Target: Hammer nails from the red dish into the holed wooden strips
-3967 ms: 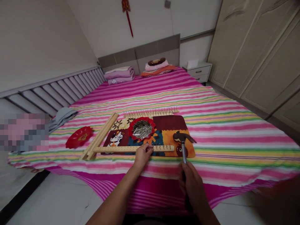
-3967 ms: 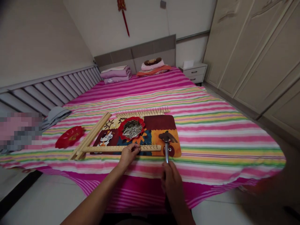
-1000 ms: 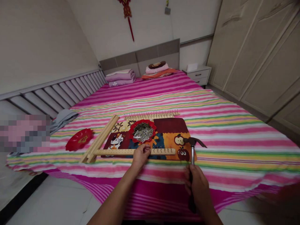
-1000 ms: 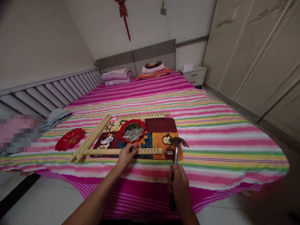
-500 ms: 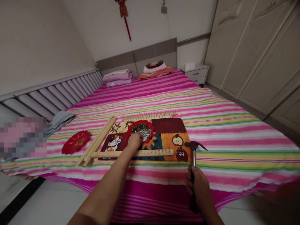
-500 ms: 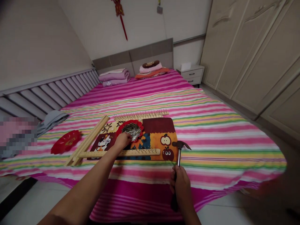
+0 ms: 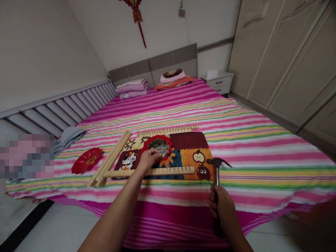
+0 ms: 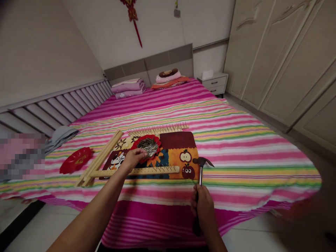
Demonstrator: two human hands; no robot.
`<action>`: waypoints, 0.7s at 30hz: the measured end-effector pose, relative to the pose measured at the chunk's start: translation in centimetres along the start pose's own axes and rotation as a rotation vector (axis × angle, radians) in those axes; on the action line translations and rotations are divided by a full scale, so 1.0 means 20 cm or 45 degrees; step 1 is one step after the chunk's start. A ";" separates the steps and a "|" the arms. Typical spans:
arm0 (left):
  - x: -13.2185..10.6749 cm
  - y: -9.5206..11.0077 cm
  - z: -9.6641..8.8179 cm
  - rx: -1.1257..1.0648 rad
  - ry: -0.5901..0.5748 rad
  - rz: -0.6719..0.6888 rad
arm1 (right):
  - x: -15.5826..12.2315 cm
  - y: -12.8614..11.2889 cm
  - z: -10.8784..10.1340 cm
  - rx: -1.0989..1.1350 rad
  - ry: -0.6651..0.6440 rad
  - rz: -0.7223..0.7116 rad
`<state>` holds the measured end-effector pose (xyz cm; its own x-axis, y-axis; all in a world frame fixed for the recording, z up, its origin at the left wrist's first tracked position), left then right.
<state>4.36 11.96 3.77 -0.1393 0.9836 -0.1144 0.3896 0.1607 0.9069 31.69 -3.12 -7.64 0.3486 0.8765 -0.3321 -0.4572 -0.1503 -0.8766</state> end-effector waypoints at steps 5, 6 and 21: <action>-0.16 -0.04 0.04 -0.292 -0.096 -0.174 | -0.01 -0.01 0.00 0.014 -0.015 0.007; -0.18 -0.05 0.05 -0.318 -0.090 -0.181 | 0.00 0.00 0.00 0.016 -0.015 0.009; -0.24 -0.19 0.15 -0.218 -0.058 -0.057 | 0.00 -0.01 0.00 0.034 0.006 0.009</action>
<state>6.33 6.97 -0.30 -0.1104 0.9790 -0.1711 0.2230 0.1922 0.9557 31.80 -3.11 -7.50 0.3491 0.8733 -0.3399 -0.4811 -0.1442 -0.8647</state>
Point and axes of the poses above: each hand's wrist, its own x-axis towards the middle knuckle, its own z-axis out of the palm, y = z × x, the point moved 6 cm from there along x, towards the middle knuckle, and after that the axes turned 5 degrees about -z, right-handed, at the moved point
